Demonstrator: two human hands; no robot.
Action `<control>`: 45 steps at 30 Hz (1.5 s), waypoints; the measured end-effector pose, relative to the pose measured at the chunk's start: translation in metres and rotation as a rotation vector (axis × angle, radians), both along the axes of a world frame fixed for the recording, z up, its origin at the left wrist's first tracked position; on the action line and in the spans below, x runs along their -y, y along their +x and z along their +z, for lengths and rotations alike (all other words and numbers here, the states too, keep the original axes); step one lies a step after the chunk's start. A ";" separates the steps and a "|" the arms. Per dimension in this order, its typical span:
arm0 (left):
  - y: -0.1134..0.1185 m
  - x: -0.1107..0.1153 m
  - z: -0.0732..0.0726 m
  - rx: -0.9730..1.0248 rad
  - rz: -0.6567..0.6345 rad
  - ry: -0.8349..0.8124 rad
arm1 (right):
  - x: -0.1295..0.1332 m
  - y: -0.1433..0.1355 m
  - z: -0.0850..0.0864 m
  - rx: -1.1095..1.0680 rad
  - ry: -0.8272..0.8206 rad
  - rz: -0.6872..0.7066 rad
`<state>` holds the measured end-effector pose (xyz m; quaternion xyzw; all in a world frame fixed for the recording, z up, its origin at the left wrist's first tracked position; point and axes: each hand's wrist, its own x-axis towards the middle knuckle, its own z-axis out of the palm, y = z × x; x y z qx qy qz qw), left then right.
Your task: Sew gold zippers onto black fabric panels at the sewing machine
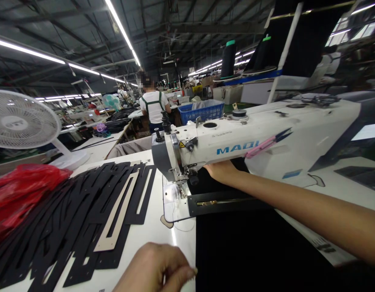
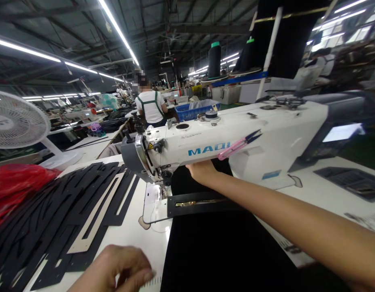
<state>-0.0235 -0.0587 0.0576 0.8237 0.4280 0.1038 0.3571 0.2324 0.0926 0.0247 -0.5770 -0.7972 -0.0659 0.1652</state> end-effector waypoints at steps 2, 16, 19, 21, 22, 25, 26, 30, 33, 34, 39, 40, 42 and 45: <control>0.013 -0.013 -0.002 0.083 -0.044 0.321 | 0.031 -0.009 -0.002 -0.013 0.021 0.024; 0.039 -0.065 -0.047 -0.249 -0.194 0.887 | 0.072 -0.005 -0.030 -0.267 0.027 0.358; 0.039 -0.065 -0.053 -0.239 -0.212 0.910 | 0.077 -0.005 -0.011 -0.062 0.046 0.490; 0.039 -0.064 -0.054 -0.229 -0.210 0.900 | 0.076 -0.008 -0.001 0.024 -0.006 0.519; 0.039 -0.064 -0.054 -0.224 -0.206 0.896 | 0.074 -0.010 0.002 0.015 -0.055 0.517; 0.039 -0.063 -0.052 -0.206 -0.186 0.885 | 0.062 -0.017 0.002 -0.192 -0.274 0.471; 0.039 -0.062 -0.051 -0.201 -0.182 0.878 | 0.058 -0.019 0.000 -0.274 -0.343 0.457; 0.040 -0.060 -0.050 -0.190 -0.174 0.840 | 0.045 -0.018 -0.007 -0.433 -0.486 0.440; 0.039 -0.059 -0.050 -0.156 -0.147 0.805 | 0.043 -0.008 -0.006 -0.487 -0.544 0.436; 0.039 -0.059 -0.049 -0.130 -0.130 0.785 | 0.045 -0.004 -0.005 -0.523 -0.561 0.431; 0.037 -0.061 -0.046 0.023 -0.001 0.627 | 0.072 0.002 -0.005 -0.492 -0.109 0.170; 0.036 -0.060 -0.046 0.037 0.021 0.614 | 0.081 -0.002 -0.008 -0.398 0.036 0.175; 0.031 -0.057 -0.044 0.013 0.037 0.639 | 0.098 -0.014 -0.017 -0.220 0.187 0.282; 0.015 -0.047 -0.040 -0.180 -0.065 0.709 | 0.110 -0.029 -0.032 -0.073 0.089 0.382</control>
